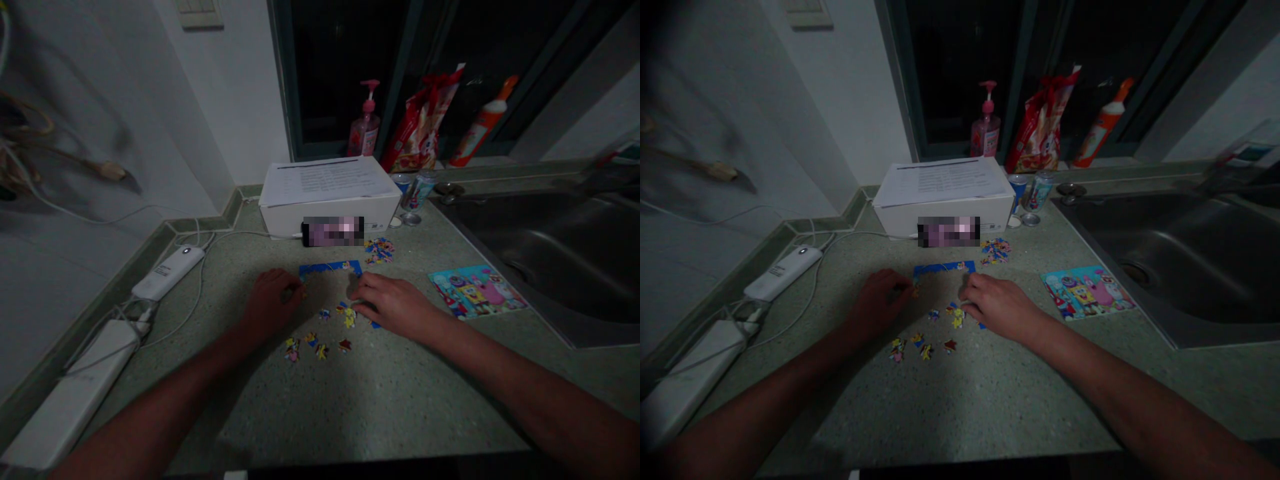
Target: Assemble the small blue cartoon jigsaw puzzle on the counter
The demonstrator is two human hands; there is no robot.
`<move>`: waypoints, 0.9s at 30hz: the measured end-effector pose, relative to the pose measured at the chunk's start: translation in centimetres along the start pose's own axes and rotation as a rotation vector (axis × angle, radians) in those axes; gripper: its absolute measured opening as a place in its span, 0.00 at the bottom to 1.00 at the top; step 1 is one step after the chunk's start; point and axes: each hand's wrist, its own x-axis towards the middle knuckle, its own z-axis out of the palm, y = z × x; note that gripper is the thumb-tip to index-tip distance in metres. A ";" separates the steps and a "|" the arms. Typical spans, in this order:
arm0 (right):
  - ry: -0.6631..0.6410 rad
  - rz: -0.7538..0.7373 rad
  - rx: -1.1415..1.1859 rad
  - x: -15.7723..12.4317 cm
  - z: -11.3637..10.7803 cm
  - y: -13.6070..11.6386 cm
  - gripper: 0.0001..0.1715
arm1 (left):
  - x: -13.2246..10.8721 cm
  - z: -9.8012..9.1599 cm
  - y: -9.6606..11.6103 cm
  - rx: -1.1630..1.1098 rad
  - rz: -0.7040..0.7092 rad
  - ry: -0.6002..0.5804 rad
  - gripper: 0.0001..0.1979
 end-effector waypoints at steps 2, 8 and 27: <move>0.004 -0.006 0.005 0.0 0.0 0.0 0.05 | 0.0 -0.1 0.1 -0.004 -0.002 -0.007 0.05; 0.015 -0.015 0.019 0.0 0.1 -0.1 0.05 | 0.0 -0.2 0.2 -0.028 -0.001 0.003 0.04; 0.017 0.028 -0.021 0.2 0.0 -0.2 0.06 | 0.0 -0.3 0.3 -0.009 -0.016 -0.017 0.05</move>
